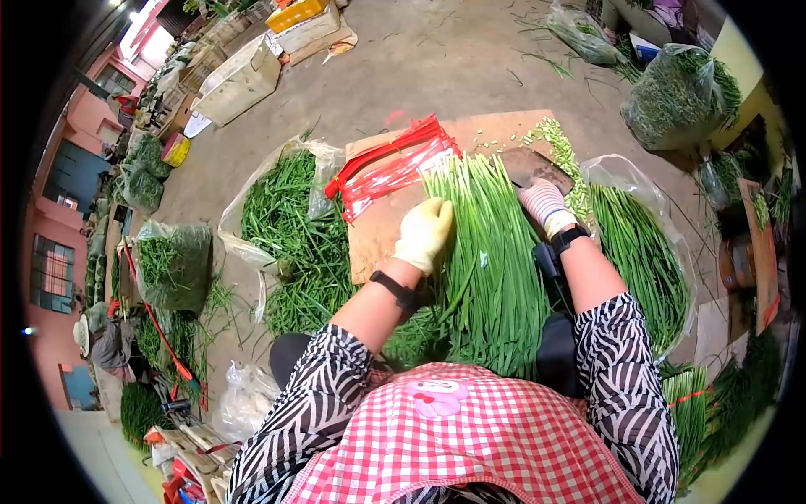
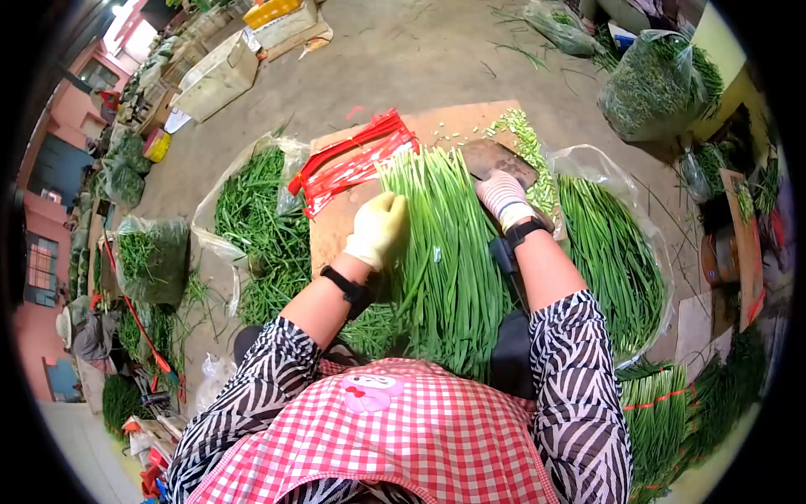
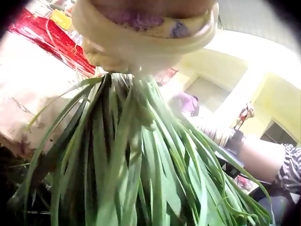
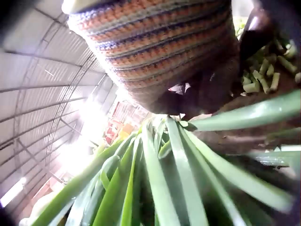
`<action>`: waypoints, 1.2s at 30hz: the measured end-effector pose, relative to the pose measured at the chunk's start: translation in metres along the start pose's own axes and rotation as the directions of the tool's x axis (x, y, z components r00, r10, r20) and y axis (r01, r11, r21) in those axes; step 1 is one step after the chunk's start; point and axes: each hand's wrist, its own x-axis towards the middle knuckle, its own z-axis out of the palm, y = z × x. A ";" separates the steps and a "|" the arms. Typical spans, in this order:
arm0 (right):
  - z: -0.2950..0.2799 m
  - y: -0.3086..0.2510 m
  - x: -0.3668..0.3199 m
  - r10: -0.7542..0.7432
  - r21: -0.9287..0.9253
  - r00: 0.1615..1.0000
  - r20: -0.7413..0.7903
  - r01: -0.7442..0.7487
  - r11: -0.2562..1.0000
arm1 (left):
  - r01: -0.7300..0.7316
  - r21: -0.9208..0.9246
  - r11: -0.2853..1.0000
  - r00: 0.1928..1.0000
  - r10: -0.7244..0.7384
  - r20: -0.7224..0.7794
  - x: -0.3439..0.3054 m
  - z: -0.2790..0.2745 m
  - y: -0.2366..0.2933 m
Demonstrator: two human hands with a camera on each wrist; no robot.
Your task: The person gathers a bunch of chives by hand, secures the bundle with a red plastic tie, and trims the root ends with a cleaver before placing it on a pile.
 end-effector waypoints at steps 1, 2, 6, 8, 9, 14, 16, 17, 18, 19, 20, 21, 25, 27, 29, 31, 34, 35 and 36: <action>0.001 -0.004 -0.001 -0.013 -0.004 0.998 -0.054 0.013 1.000 | 0.016 -0.021 1.000 1.000 -0.016 -0.007 0.001 0.002 -0.009; 0.004 -0.008 -0.001 -0.028 -0.009 0.994 -0.109 0.027 1.000 | 0.031 -0.042 0.999 0.999 -0.031 -0.015 0.003 0.006 -0.020; -0.013 -0.073 -0.046 -0.301 -0.087 0.931 -0.206 0.289 0.953 | -0.137 0.026 0.990 0.988 0.139 -0.063 0.000 -0.001 0.015; -0.010 -0.092 -0.056 -0.435 -0.199 0.887 -0.158 0.403 0.893 | -0.214 0.111 0.970 0.974 0.221 -0.056 0.007 0.019 0.024; -0.007 -0.093 -0.053 -0.452 -0.198 0.881 -0.140 0.422 0.885 | -0.177 0.112 0.978 0.980 0.186 -0.074 0.011 0.024 0.029; -0.008 -0.077 -0.041 -0.385 0.250 0.915 -0.120 0.403 0.880 | -0.120 0.207 0.971 0.993 0.118 0.021 0.021 0.020 0.031; -0.005 -0.072 -0.034 -0.389 0.311 0.920 -0.045 0.383 0.870 | -0.101 0.247 0.964 0.994 0.086 0.073 0.022 0.017 0.039; -0.003 -0.075 -0.034 -0.392 0.294 0.919 -0.048 0.388 0.873 | -0.084 0.266 0.960 0.993 0.059 0.101 0.024 0.019 0.041; -0.002 -0.076 -0.034 -0.395 0.277 0.917 -0.053 0.393 0.877 | -0.099 0.262 0.960 0.990 0.069 0.122 0.026 0.022 0.039; -0.002 -0.076 -0.034 -0.396 0.255 0.918 -0.030 0.390 0.885 | -0.115 0.260 0.959 0.987 0.080 0.142 0.028 0.022 0.038; -0.005 -0.078 -0.038 -0.411 0.251 0.911 -0.017 0.402 0.881 | -0.131 0.258 0.957 0.983 0.091 0.160 0.030 0.022 0.036; -0.007 -0.081 -0.040 -0.413 0.223 0.910 -0.016 0.406 0.886 | -0.137 0.260 0.956 0.970 0.077 0.230 0.033 0.020 0.032; -0.012 -0.088 -0.041 -0.573 0.025 0.818 0.052 0.572 0.820 | 0.088 -0.226 0.970 0.876 0.032 0.481 0.045 -0.011 0.016; -0.003 -0.091 -0.038 -0.635 -0.194 0.758 0.148 0.652 0.733 | 0.507 -0.655 0.561 0.783 0.019 0.622 0.045 -0.013 0.012; 0.002 -0.098 -0.038 -0.530 -0.012 0.848 0.016 0.530 0.848 | 0.344 -0.529 0.776 0.787 0.068 0.613 0.066 -0.006 -0.018; 0.009 -0.091 -0.028 -0.436 0.071 0.900 0.010 0.434 0.898 | 0.308 -0.531 0.789 0.783 0.106 0.612 0.081 0.007 -0.034; 0.037 -0.072 0.003 -0.477 0.318 0.875 -0.081 0.477 0.819 | 0.081 -0.180 0.980 0.740 0.061 0.669 0.084 -0.003 -0.006; 0.026 -0.075 -0.007 -0.419 0.346 0.906 -0.061 0.413 0.843 | 0.057 -0.099 0.993 0.743 0.024 0.668 0.087 -0.003 0.003; 0.014 -0.077 -0.017 -0.364 0.374 0.931 -0.034 0.349 0.859 | 0.039 -0.016 0.999 0.750 -0.019 0.661 0.087 -0.001 0.012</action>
